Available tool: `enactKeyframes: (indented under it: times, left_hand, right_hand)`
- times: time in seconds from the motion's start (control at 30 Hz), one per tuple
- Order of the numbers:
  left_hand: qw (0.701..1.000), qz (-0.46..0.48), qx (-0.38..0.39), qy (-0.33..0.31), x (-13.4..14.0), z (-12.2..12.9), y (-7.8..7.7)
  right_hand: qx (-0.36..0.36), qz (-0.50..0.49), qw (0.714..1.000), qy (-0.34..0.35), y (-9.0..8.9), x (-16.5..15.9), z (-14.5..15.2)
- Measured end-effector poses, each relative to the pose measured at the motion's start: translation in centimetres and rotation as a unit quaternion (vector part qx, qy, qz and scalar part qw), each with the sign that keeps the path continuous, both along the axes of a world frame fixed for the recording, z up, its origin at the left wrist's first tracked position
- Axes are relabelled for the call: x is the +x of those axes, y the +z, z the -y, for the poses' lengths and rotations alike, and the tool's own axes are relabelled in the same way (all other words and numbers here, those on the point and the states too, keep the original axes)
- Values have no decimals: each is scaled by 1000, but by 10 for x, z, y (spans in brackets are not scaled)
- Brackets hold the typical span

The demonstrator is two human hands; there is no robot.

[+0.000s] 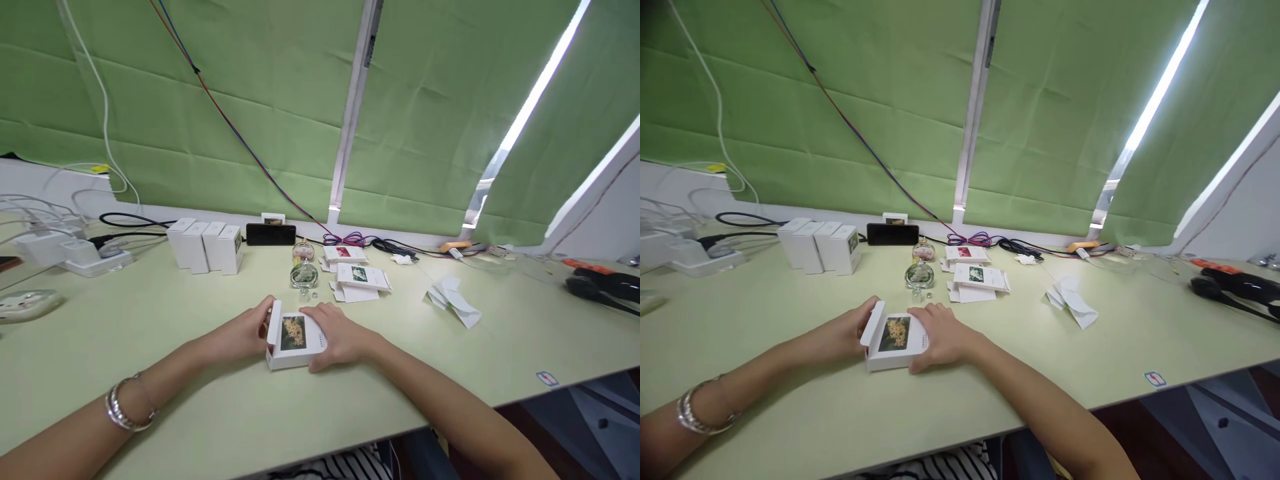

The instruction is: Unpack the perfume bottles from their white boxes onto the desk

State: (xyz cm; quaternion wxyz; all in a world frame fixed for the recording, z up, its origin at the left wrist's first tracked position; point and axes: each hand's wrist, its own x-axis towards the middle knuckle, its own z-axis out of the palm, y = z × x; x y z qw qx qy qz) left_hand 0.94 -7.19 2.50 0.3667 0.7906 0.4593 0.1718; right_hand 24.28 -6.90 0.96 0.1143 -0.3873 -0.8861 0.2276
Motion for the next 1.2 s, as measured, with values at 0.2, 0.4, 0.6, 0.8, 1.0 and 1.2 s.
enactKeyframes:
  times: [0.2, 0.4, 0.6, 0.8, 1.0, 1.2]
  left_hand:
    - [998, -25, -11, -49, 0, 1, -2]
    - [994, -96, -16, -57, -14, -1, 5]
    - [982, -155, 88, -55, -23, -9, 10]
    - [963, -10, 270, 11, -12, -5, 11]
    - [865, 26, 500, -28, 8, 12, -4]
    - [773, 22, 634, 6, 26, 21, -7]
  right_hand:
    - [-20, 98, 994, -33, 15, 34, 15]
    - [-100, 176, 974, -101, 34, 91, 33]
    - [-136, 2, 985, -109, 63, 130, 41]
    - [-267, -440, 857, -16, 52, 68, 33]
    - [-451, -564, 690, -45, 30, -23, 43]
    - [-497, -595, 619, -126, 42, -53, 49]
